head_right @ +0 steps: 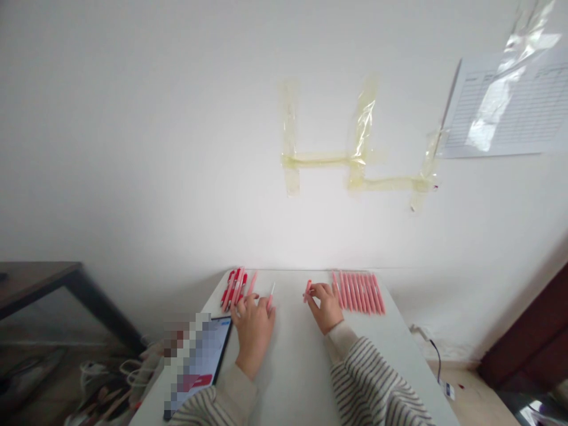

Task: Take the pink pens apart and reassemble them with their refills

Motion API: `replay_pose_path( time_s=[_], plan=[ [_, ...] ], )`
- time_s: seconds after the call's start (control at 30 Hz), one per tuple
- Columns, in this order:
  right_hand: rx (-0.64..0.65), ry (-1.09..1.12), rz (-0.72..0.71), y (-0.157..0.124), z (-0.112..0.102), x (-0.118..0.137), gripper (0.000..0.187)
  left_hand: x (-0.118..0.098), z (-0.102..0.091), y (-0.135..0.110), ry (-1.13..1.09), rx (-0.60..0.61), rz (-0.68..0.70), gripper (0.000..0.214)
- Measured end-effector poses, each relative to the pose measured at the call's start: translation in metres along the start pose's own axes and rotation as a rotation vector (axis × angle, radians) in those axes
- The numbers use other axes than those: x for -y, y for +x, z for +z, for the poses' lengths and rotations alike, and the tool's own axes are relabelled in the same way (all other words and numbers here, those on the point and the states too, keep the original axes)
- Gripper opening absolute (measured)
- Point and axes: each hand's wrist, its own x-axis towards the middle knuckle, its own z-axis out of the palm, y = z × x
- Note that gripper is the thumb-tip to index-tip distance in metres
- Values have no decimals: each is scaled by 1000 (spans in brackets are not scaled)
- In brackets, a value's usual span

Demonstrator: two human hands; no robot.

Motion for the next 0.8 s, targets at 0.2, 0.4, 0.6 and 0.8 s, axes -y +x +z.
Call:
replay_pose_path(
  time_s=[0.2,0.4,0.6,0.8],
  plan=[
    [-18,-32,-44,-1,1,-5,17,-1,-3,1,30,-9,-12,25],
    [-2,-9,-2,-1,2,-9,19,1,1,2,47,-51,-3,25],
    [-11,39,6,-1,3,-13,20,2,3,2,48,-70,-5,25],
    [-14,77,20,-1,5,-19,22,1,3,2,44,-69,-11,28]
  ],
)
